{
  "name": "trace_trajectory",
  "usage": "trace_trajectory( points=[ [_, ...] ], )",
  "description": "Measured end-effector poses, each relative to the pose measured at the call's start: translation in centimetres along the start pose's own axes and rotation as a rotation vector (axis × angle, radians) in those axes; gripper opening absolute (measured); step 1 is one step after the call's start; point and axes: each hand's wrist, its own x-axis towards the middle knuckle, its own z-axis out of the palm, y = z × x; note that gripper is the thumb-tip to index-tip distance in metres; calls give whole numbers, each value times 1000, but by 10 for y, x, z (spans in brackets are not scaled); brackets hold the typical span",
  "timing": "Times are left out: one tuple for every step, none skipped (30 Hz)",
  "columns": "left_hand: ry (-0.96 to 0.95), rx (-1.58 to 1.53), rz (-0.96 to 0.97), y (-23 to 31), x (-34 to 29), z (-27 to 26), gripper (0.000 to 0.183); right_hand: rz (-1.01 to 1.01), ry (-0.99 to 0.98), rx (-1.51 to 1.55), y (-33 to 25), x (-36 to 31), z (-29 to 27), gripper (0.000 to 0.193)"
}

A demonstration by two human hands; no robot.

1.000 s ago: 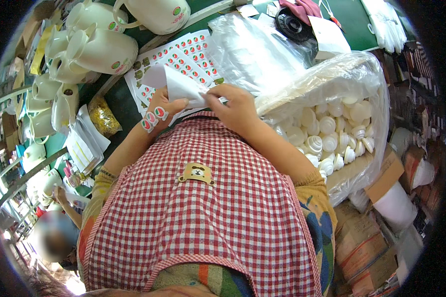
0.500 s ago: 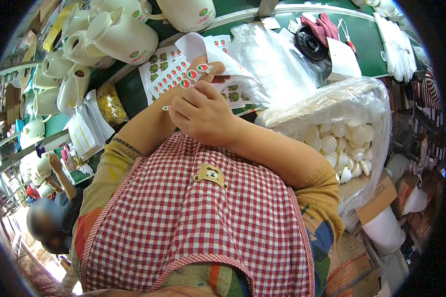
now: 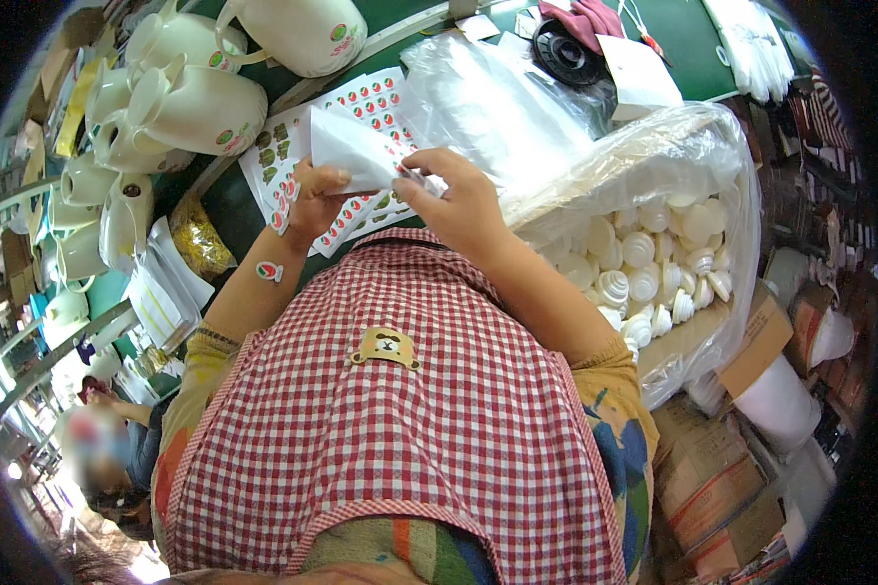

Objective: The person repeatedly picks up white plastic pitchers, applies a small round sticker to the side of each pitcher, and places the finished pitchers on a green conveyor belt. The person also handles white plastic lids from a bag and places them on the conveyor belt.

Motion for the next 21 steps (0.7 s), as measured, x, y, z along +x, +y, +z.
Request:
trace_trajectory(
  points=[
    [-37, 13, 19, -1, -1, -1, 44, 22, -8, 17, 1, -1, 2, 28],
    [-69, 24, 43, -2, -3, -3, 40, 10, -15, 14, 0, -2, 3, 28],
    [-62, 3, 5, -2, -3, -5, 38, -2, -21, 11, 0, -4, 4, 28],
    [-55, -18, -32, -2, -4, -6, 35, -15, -28, 8, 0, -5, 4, 28],
    [-62, 87, -10, 0, -4, -4, 32, -47, -18, -26, -2, -5, 3, 25],
    [-88, 118, 23, 2, -5, 0, 32, -32, -18, -8, -3, -6, 3, 24],
    [-115, 148, 56, 4, -7, 4, 31, -18, -18, 9, -4, -7, 3, 22],
    [-118, 159, 55, 7, -9, 7, 33, -5, -19, 27, -5, -8, 3, 21],
    [-121, 169, 54, 10, -10, 10, 34, -10, -12, 27, -5, -9, 3, 20],
    [-101, 159, 18, 12, -10, 11, 37, -15, -6, 26, -6, -9, 2, 19],
    [-80, 149, -16, 13, -11, 12, 41, -22, 0, 26, -7, -9, 1, 18],
    [-58, 98, -58, 15, -11, 13, 45, -10, -2, 43, -7, -10, 1, 17],
    [-36, 46, -100, 17, -11, 15, 49, 1, -4, 60, -7, -11, 0, 16],
    [-14, -7, -141, 18, -11, 17, 53, 13, -6, 77, -6, -11, 0, 15],
    [9, 15, -148, 20, -10, 19, 55, 11, -5, 73, -6, -10, -1, 15],
    [31, 37, -155, 21, -10, 21, 58, 10, -4, 68, -6, -10, -1, 14],
    [55, 58, -163, 22, -10, 22, 62, 9, -4, 64, -5, -10, -2, 14],
    [27, 58, -168, 21, -10, 20, 61, -30, 15, 46, -4, -10, -2, 13],
    [0, 57, -173, 19, -9, 14, 61, -70, 33, 27, -2, -9, -2, 12],
    [-21, 55, -173, 17, -8, 8, 60, -113, 46, 9, 0, -6, -3, 12],
    [-8, 54, -177, 16, -7, 4, 61, -107, 86, 26, 2, -2, -7, 11]
  ],
)
